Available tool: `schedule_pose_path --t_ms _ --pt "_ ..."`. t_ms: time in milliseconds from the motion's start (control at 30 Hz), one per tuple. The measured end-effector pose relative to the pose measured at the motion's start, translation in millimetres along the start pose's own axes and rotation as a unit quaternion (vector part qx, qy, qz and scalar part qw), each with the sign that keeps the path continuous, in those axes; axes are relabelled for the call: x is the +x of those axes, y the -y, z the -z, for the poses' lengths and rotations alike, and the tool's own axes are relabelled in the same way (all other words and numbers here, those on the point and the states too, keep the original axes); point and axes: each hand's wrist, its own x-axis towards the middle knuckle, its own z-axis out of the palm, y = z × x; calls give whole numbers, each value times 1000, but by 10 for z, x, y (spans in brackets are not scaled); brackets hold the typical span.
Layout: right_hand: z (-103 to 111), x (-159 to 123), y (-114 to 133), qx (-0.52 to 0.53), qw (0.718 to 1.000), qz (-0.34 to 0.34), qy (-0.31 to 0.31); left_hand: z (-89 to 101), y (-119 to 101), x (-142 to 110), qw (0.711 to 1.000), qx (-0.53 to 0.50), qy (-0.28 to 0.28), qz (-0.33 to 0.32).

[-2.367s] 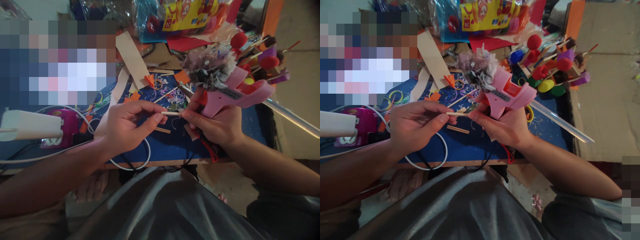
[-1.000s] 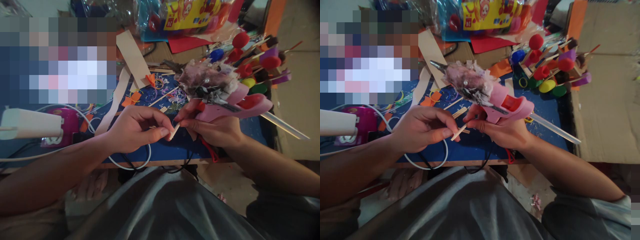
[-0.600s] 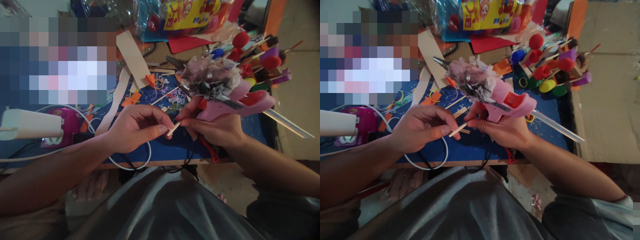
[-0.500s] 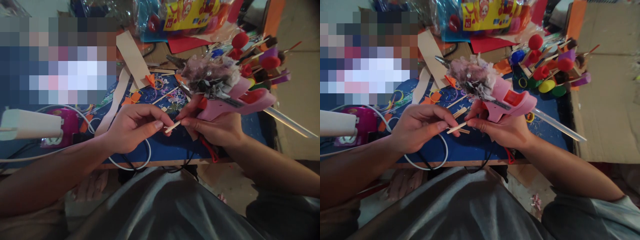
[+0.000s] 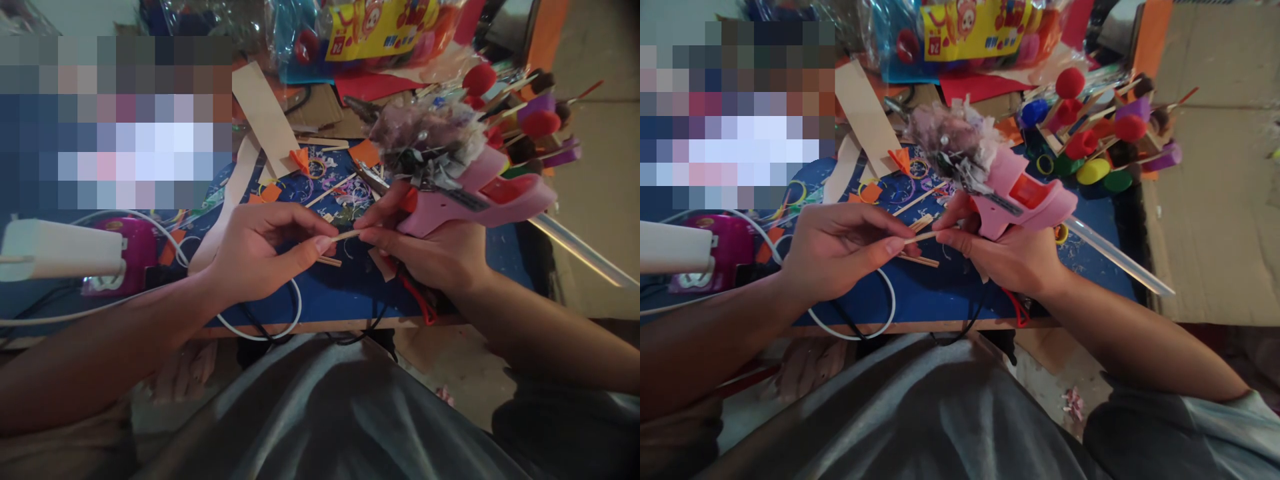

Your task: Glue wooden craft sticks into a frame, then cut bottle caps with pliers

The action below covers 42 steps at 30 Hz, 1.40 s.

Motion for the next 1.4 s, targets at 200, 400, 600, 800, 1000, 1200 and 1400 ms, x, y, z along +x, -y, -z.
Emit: schedule_pose_path --t_ms 200,400,600,800,1000,1200,1400 --pt "-4 1 2 2 1000 6 -1 -22 7 22 1000 -5 -6 1" --pt "-8 7 29 -18 1000 -6 8 -22 7 53 1000 12 10 -1" --pt "-28 14 3 15 999 9 29 -8 -26 55 997 33 73 -11" --pt "-20 35 6 3 999 -1 36 -19 -50 69 995 -3 99 20" --pt "-9 -12 -26 6 1000 15 -14 -12 2 49 996 -66 43 33" --pt "-10 -41 -45 22 999 4 -47 -18 44 11 996 52 -26 -67" --pt "-12 -19 31 -17 1000 -6 -11 27 74 24 975 151 -58 -154"
